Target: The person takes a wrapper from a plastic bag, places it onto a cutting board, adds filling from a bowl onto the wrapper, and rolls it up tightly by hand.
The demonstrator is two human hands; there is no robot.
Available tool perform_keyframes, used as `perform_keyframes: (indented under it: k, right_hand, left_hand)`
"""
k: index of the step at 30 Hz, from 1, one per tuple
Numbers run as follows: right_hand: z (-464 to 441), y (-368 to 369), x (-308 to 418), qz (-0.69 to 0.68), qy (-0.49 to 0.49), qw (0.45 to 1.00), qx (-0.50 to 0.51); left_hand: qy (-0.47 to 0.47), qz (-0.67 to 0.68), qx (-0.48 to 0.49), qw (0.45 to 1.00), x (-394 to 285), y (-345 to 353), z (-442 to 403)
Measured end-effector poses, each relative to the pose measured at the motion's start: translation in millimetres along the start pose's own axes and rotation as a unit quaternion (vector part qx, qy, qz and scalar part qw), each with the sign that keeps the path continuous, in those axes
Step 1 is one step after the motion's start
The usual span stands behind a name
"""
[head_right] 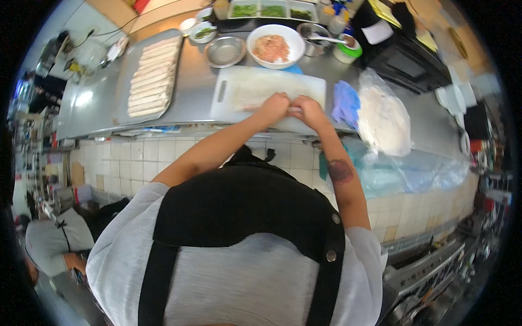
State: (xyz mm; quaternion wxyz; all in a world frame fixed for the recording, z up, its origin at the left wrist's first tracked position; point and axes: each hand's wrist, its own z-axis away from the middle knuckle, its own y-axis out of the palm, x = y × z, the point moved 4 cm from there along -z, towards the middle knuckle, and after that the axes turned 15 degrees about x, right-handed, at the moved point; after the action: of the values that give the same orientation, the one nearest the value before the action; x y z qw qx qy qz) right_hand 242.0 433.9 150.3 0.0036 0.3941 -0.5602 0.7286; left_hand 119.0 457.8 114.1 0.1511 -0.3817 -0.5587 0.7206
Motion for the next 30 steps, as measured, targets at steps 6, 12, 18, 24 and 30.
perform_keyframes:
  k: [6, 12, 18, 24, 30]
  right_hand:
    - [-6, -7, 7, 0.008, 0.046, 0.998, 0.051]
    - [-17, 1, 19, -0.002, 0.025, 0.999, 0.043]
    - [-25, 3, 12, 0.008, 0.016, 0.997, 0.078]
    - [-36, 15, 29, -0.018, 0.021, 0.998, 0.054]
    - [-43, 18, 32, -0.006, 0.010, 0.997, 0.071]
  left_hand:
    - [0.004, 0.004, -0.012, 1.000, -1, -6, 8]
    - [-0.069, 0.062, -0.032, 0.995, 29, -24, 50]
    - [-0.067, 0.062, 0.008, 0.996, 44, -25, 54]
    - [-0.064, 0.058, -0.019, 0.996, 45, -21, 53]
    - [-0.074, 0.059, 0.006, 0.996, 44, -23, 51]
